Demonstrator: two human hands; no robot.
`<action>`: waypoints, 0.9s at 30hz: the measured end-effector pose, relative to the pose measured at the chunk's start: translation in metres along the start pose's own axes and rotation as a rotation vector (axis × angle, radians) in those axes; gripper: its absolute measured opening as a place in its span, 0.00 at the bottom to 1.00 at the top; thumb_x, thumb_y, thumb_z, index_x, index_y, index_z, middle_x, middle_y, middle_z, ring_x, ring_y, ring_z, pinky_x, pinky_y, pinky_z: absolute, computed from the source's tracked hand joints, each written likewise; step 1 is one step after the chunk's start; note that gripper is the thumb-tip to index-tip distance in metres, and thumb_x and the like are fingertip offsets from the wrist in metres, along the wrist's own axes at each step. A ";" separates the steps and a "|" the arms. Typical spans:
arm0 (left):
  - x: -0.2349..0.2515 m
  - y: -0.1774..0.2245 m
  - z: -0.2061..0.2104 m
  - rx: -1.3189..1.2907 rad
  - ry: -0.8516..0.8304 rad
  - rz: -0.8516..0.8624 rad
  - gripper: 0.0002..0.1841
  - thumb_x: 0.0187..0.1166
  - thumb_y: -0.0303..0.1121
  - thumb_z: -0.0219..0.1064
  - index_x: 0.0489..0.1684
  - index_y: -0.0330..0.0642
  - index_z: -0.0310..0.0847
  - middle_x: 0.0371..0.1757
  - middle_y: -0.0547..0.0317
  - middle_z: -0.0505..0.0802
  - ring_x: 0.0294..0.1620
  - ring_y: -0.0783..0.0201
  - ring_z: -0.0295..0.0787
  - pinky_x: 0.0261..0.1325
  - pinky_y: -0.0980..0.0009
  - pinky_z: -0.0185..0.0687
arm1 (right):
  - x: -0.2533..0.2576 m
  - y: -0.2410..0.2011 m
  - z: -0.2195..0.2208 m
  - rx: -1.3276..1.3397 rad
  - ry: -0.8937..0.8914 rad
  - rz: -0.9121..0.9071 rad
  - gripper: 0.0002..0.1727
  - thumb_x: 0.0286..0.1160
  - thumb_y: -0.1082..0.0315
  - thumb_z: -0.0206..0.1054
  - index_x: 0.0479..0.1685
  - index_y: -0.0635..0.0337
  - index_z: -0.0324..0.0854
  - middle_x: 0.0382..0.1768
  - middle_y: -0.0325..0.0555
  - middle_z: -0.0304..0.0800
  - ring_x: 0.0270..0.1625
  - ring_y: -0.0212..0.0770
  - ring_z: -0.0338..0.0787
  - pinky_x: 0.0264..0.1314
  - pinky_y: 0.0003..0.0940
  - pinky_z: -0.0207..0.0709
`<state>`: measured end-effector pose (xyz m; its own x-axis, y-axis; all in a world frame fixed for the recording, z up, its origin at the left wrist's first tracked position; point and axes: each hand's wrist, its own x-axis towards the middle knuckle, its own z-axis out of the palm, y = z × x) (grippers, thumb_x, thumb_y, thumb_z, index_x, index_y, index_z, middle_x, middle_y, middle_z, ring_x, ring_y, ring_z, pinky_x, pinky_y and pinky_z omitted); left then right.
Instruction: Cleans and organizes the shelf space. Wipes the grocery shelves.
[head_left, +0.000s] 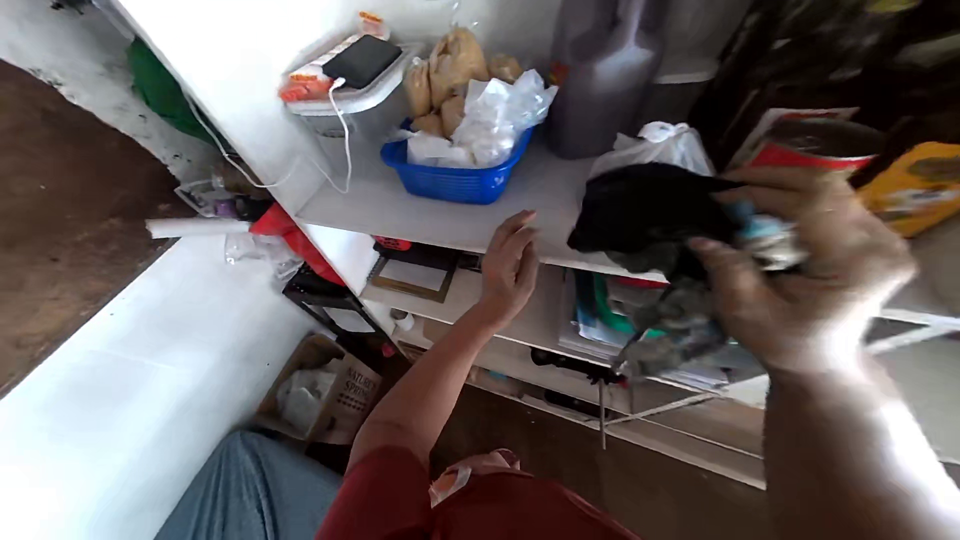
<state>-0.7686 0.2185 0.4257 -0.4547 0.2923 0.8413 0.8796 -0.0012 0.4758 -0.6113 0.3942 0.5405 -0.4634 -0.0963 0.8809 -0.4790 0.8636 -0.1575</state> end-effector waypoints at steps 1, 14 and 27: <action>-0.005 -0.011 -0.019 0.030 0.033 0.001 0.10 0.80 0.19 0.57 0.48 0.24 0.84 0.72 0.33 0.83 0.74 0.49 0.81 0.75 0.60 0.80 | 0.007 0.002 0.022 -0.073 -0.037 -0.076 0.17 0.81 0.67 0.63 0.55 0.75 0.83 0.60 0.69 0.85 0.62 0.57 0.86 0.66 0.46 0.79; 0.063 -0.141 -0.217 0.496 -0.093 -0.389 0.31 0.91 0.36 0.51 0.89 0.26 0.54 0.93 0.29 0.55 0.94 0.40 0.51 0.93 0.50 0.51 | 0.048 0.000 0.250 0.048 -0.767 -0.180 0.24 0.71 0.71 0.74 0.69 0.53 0.85 0.77 0.58 0.79 0.79 0.65 0.76 0.79 0.64 0.69; 0.055 -0.097 -0.287 0.487 -0.023 -0.163 0.29 0.92 0.40 0.46 0.82 0.25 0.65 0.90 0.29 0.61 0.93 0.46 0.55 0.92 0.57 0.55 | 0.148 -0.073 0.459 0.282 -0.770 -0.093 0.23 0.82 0.54 0.65 0.68 0.58 0.84 0.71 0.64 0.81 0.76 0.68 0.77 0.74 0.72 0.67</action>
<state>-0.9192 -0.0401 0.4997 -0.5929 0.2726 0.7577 0.7632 0.4902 0.4209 -0.9868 0.0897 0.4772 -0.7449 -0.5619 0.3598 -0.6622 0.6883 -0.2960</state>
